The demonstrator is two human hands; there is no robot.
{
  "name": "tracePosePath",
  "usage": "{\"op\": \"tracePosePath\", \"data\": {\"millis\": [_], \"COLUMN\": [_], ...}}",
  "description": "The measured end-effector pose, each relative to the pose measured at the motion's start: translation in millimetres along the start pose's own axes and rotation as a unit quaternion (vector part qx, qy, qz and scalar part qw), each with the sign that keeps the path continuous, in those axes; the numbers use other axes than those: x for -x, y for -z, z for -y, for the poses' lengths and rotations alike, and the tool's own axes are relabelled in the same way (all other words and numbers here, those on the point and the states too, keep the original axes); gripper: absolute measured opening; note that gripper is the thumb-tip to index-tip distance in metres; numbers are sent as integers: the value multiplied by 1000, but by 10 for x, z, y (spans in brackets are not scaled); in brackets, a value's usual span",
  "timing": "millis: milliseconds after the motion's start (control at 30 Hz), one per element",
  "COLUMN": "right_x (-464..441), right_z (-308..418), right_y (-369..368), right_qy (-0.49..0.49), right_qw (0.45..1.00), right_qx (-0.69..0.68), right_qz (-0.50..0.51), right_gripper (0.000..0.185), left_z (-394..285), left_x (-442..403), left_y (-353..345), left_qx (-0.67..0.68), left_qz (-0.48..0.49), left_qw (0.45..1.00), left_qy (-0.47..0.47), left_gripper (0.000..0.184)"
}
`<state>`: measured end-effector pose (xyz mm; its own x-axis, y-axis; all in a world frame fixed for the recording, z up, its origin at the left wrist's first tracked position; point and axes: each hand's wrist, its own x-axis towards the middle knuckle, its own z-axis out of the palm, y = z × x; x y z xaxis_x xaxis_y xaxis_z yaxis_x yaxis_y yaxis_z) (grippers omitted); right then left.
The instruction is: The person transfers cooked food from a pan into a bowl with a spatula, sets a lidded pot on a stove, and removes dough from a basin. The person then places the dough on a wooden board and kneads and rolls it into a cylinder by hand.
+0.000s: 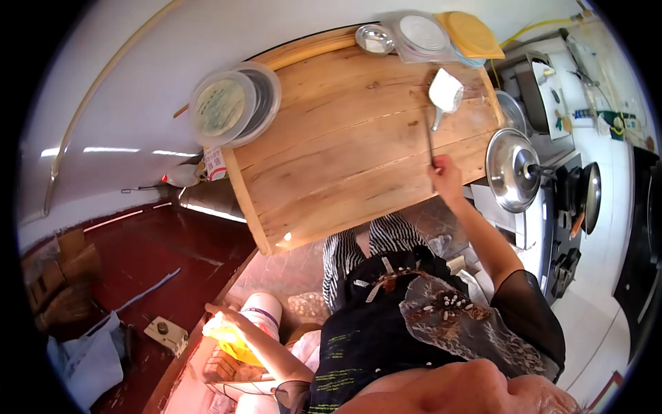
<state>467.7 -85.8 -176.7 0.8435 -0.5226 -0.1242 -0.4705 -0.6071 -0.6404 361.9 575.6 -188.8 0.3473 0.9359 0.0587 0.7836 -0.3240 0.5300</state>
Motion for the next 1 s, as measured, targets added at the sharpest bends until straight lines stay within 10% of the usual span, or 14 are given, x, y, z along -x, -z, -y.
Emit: {"op": "tracePosePath", "data": {"millis": [233,300,433,733,1000], "right_x": [-1122,-1513,-2072,-1672,-786], "right_z": [-1256,-1492,-1735,-1551,-1413], "right_y": [794,781,731,602,110], "right_qy": [-66,-76,-99,150,291], "right_qw": [981,977,971,974,926], "right_qx": [146,172,208,147,239], "right_qz": [-110,-101,-56,-82,-22], "right_gripper": [27,28,28,34,56], "left_z": [-520,-775,-1609,-2291,-2264], "left_x": [677,1407,2839,4361,4310], "left_y": [-631,-937,-1426,-2191,-2116], "left_qx": [37,18,121,-39,-60], "left_qz": [-13,-92,189,318,342], "left_qw": [997,970,922,745,728], "left_qy": [68,-224,-316,-585,-592], "left_gripper": [52,41,56,61,63]}}
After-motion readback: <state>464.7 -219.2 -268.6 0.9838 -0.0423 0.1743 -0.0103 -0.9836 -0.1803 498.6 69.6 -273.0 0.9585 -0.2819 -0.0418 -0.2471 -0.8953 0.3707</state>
